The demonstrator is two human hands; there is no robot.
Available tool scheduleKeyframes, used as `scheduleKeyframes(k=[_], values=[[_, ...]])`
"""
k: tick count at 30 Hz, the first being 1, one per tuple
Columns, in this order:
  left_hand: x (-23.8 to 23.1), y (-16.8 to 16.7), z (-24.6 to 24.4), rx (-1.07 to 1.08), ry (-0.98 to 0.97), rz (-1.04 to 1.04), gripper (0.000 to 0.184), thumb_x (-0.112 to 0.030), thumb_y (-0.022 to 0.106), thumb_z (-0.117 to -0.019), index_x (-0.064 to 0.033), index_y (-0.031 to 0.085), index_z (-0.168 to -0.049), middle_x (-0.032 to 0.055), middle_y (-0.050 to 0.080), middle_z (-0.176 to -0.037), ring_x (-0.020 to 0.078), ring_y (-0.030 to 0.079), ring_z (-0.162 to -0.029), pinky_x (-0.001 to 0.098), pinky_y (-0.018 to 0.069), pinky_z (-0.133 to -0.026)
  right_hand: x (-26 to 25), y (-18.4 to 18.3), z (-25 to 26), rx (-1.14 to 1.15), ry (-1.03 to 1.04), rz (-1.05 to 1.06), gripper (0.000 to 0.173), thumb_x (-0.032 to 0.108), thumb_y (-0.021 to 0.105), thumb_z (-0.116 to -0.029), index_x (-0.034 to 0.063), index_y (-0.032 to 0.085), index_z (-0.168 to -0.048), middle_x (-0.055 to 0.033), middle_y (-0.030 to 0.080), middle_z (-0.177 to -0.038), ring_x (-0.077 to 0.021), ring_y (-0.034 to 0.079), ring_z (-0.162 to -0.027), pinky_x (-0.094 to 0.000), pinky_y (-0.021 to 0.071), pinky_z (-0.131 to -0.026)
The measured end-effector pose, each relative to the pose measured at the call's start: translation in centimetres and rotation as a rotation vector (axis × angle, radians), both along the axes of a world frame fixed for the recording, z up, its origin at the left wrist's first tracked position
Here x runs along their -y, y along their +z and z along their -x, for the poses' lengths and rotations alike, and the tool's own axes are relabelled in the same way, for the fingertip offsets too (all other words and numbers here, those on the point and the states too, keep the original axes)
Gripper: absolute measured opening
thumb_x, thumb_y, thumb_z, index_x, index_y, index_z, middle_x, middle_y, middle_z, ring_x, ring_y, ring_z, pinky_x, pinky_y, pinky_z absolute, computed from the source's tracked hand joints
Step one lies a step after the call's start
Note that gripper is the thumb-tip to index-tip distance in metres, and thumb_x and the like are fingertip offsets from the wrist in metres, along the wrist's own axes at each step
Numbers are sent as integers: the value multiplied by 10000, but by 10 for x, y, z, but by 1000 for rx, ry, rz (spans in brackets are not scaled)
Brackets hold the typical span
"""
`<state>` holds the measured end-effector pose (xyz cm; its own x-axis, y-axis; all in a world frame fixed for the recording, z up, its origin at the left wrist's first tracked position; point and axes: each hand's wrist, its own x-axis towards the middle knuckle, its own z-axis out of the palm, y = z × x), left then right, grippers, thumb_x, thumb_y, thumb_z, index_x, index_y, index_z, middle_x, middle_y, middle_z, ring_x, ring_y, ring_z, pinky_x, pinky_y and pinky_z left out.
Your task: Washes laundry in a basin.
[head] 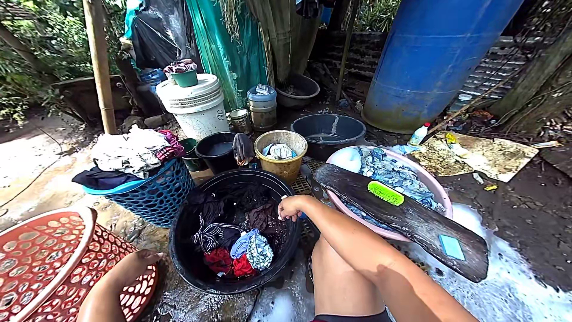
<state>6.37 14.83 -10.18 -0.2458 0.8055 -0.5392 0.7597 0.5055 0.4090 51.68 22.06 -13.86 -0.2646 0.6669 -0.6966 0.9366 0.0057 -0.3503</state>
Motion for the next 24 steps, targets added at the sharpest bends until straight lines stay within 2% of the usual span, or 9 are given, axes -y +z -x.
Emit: scheduleKeyframes(k=[1, 3, 24], values=[[3, 3, -5, 7, 28, 3, 444, -319, 505, -1098, 8, 557, -1394, 240, 611, -1373, 390, 608, -1242, 581, 451, -1024, 0, -1, 0, -2, 2, -3, 379, 345, 534, -1083, 75, 627, -1333, -140, 676, -1121, -231, 644, -909, -445, 516, -818], [1, -2, 2, 7, 28, -16, 409, -287, 521, -1095, 16, 566, -1364, 254, 644, -1305, 407, 646, -1173, 594, 493, -978, 0, -2, 0, -12, 1, -15, 376, 332, 544, -1079, 59, 637, -1320, -164, 687, -1133, -263, 663, -929, -479, 527, -834], [2, -6, 12, 8, 39, -1, 400, -291, 528, -1091, 15, 570, -1344, 255, 648, -1274, 373, 667, -1118, 571, 508, -952, 0, 0, 8, 34, 22, -2, 383, 353, 527, -1086, 90, 621, -1347, -138, 672, -1146, -213, 642, -899, -422, 516, -804]])
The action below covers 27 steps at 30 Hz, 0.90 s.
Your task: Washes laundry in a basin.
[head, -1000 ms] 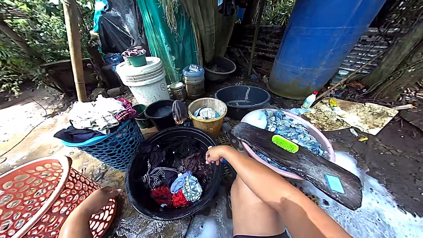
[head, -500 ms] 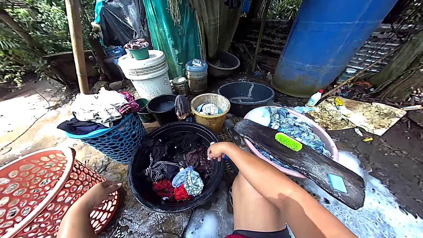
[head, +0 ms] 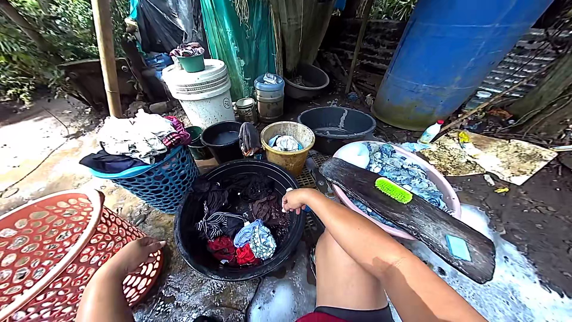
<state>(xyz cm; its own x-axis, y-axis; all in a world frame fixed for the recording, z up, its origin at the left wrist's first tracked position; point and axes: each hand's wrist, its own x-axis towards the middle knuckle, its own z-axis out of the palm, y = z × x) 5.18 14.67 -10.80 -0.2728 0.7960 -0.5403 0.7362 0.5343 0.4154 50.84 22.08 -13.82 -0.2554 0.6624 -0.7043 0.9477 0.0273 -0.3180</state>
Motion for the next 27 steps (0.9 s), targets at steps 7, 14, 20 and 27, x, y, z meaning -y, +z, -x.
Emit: scheduleKeyframes(k=[7, 14, 20, 27], values=[[1, 1, -2, -6, -6, 0, 393, -290, 523, -1093, 14, 578, -1337, 253, 648, -1270, 367, 666, -1114, 562, 507, -952, 0, 0, -1, -7, 1, -9, 382, 344, 526, -1087, 75, 621, -1340, -149, 673, -1160, -236, 648, -923, -446, 517, -820], [0, -1, -1, -21, -17, -1, 394, -292, 520, -1095, 14, 581, -1337, 253, 659, -1260, 377, 676, -1109, 571, 512, -950, 0, -1, -1, -9, 4, -15, 383, 340, 532, -1084, 72, 623, -1343, -155, 670, -1156, -243, 654, -928, -452, 526, -834], [-1, 1, -4, -47, -40, 19, 402, -303, 517, -1096, 13, 585, -1334, 258, 656, -1259, 381, 670, -1111, 577, 505, -951, 0, -1, 0, 5, 19, -13, 383, 343, 520, -1089, 82, 621, -1350, -146, 672, -1149, -229, 651, -916, -436, 525, -819], [-3, 1, -5, -35, -34, 25, 397, -289, 519, -1096, 12, 572, -1349, 256, 646, -1275, 372, 664, -1120, 565, 503, -955, 0, -1, 1, -1, 10, -9, 380, 335, 527, -1086, 78, 615, -1352, -150, 664, -1147, -227, 643, -906, -433, 522, -815]])
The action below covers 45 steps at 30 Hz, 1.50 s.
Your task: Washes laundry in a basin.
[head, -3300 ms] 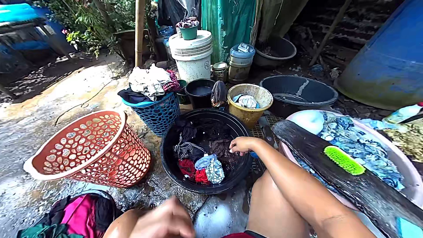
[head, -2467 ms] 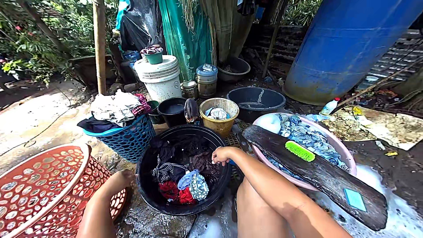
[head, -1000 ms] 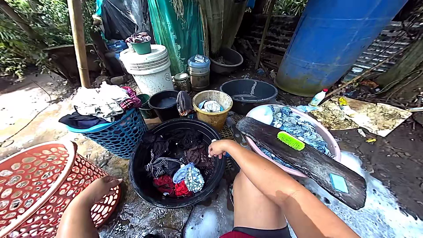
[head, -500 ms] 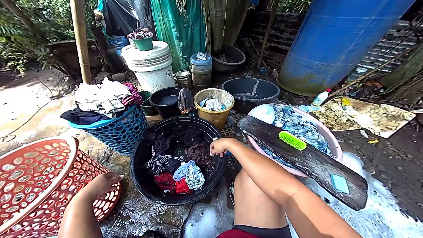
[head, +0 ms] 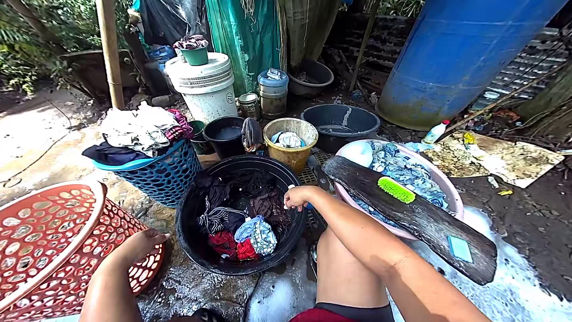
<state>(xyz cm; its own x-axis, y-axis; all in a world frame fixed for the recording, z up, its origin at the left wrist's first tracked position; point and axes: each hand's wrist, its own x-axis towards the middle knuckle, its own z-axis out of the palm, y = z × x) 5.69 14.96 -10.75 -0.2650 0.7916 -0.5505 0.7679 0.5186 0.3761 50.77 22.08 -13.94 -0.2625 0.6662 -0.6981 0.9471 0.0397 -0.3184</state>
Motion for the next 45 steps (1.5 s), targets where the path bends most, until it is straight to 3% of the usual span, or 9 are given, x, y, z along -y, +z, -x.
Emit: scheduleKeyframes(k=[38, 40, 42, 43, 45], values=[[0, -1, -1, -7, -30, 14, 405, -296, 520, -1095, 15, 573, -1348, 271, 633, -1285, 386, 650, -1145, 570, 490, -988, 1, 0, 3, 17, 2, 23, 397, 349, 514, -1092, 84, 589, -1379, -144, 652, -1172, -205, 631, -910, -401, 514, -813], [3, 9, -5, -31, -94, -50, 402, -293, 534, -1089, 21, 592, -1335, 276, 641, -1274, 401, 642, -1165, 586, 475, -1009, 2, -1, 3, 10, -11, 27, 397, 343, 515, -1093, 80, 586, -1382, -155, 649, -1184, -223, 635, -929, -417, 514, -826], [11, 30, -11, -36, -169, -230, 384, -269, 577, -1071, 28, 622, -1310, 300, 644, -1249, 455, 612, -1186, 667, 420, -1032, 6, 1, -1, 5, 1, -22, 405, 329, 522, -1091, 67, 584, -1393, -186, 650, -1216, -270, 645, -983, -463, 512, -870], [19, 41, -14, -33, -199, -344, 363, -253, 597, -1061, 15, 633, -1302, 303, 647, -1233, 475, 612, -1168, 704, 413, -1013, 9, 4, -4, 17, 35, -76, 416, 323, 529, -1088, 56, 583, -1403, -206, 646, -1250, -301, 647, -1044, -492, 505, -919], [47, 59, -15, -68, -301, -575, 324, -246, 632, -1039, -24, 648, -1274, 243, 678, -1142, 426, 656, -1037, 702, 472, -905, 20, 9, -17, 30, 113, -220, 402, 275, 567, -1066, 34, 614, -1384, -241, 638, -1336, -390, 611, -1250, -597, 448, -1070]])
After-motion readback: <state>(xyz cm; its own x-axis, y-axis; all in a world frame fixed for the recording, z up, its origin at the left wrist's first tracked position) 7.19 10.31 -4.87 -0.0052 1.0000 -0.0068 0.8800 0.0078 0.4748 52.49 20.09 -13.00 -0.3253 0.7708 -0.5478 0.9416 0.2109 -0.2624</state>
